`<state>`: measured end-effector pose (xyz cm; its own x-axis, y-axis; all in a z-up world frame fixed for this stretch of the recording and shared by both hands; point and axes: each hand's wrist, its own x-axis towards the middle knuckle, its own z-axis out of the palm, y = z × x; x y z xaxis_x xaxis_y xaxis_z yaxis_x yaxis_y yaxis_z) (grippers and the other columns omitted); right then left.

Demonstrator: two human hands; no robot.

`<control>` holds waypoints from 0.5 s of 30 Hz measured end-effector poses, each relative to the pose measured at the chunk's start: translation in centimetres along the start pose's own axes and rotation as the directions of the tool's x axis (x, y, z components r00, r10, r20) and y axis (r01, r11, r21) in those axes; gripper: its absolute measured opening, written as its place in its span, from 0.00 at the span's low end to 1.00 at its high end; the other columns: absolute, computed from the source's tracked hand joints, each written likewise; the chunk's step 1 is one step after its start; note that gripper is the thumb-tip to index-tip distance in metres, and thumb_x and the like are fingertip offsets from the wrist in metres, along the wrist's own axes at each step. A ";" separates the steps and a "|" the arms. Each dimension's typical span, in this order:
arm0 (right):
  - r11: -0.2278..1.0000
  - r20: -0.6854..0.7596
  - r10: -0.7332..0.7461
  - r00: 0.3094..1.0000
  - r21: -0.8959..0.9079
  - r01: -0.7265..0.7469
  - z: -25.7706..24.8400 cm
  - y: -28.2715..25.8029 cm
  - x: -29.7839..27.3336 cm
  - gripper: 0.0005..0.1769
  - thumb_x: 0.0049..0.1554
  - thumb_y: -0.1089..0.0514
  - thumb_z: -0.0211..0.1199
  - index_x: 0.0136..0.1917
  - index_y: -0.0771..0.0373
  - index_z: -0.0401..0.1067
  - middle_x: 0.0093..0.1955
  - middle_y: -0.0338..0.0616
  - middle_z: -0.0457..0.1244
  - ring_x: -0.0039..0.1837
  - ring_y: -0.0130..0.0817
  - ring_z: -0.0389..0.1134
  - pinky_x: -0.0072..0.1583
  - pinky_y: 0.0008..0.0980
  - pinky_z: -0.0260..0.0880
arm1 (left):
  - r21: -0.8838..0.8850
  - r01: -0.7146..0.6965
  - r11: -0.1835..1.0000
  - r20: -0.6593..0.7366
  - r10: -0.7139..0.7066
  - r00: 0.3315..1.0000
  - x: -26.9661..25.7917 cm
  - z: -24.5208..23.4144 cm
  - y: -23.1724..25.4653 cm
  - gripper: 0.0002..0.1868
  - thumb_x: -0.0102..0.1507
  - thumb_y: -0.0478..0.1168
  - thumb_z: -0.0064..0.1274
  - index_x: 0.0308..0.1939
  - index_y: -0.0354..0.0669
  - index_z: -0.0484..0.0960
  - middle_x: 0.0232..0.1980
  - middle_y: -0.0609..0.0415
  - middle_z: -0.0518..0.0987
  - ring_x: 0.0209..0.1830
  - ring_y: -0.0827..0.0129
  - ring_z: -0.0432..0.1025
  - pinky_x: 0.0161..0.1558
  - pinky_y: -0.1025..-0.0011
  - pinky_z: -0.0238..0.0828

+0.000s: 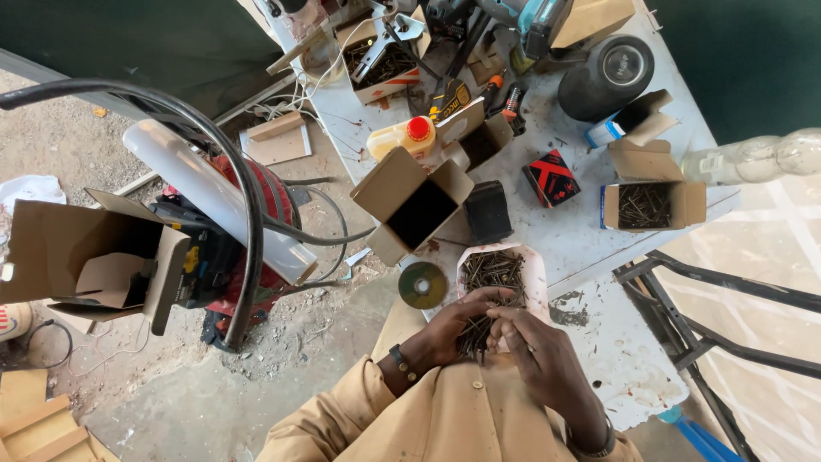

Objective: Sorting through a container of nails on a workbench

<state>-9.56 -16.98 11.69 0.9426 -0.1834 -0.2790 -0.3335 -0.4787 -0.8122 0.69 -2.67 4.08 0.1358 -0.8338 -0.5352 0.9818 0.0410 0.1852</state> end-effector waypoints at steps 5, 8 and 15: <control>0.981 -0.013 0.116 0.993 0.156 -0.113 0.9 0.5 -0.1 0.24 0.65 0.49 0.40 0.56 0.55 0.78 0.48 0.38 0.69 0.33 0.28 0.64 0.39 0.28 0.67 | -0.091 0.027 0.995 0.010 -0.026 1.000 0.9 -1.6 -1.1 0.12 0.72 0.39 0.43 0.55 0.34 0.75 0.30 0.47 0.77 0.23 0.63 0.75 0.28 0.70 0.80; 0.958 0.006 0.210 0.978 0.197 -0.207 1.6 1.8 0.0 0.29 0.64 0.43 0.36 0.51 0.56 0.78 0.39 0.38 0.69 0.33 0.27 0.66 0.35 0.28 0.67 | -0.169 0.053 0.984 0.016 -0.051 0.999 1.6 -2.2 -1.7 0.11 0.74 0.42 0.43 0.48 0.37 0.76 0.32 0.47 0.78 0.25 0.60 0.77 0.29 0.66 0.81; 0.886 0.051 0.462 0.885 -0.075 -0.458 0.8 -3.4 0.7 0.43 0.50 0.24 0.41 0.73 0.42 0.62 0.49 0.38 0.76 0.41 0.33 0.81 0.38 0.30 0.83 | 0.033 0.048 0.998 -0.069 -0.045 0.997 0.7 -1.6 -1.2 0.08 0.71 0.42 0.46 0.49 0.44 0.75 0.47 0.48 0.76 0.46 0.59 0.72 0.50 0.63 0.73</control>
<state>-7.76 -14.79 13.80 0.6814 -0.3396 -0.6484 -0.7281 -0.4046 -0.5533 -0.22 -2.41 2.13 0.1000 -0.7948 -0.5986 0.9822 -0.0172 0.1869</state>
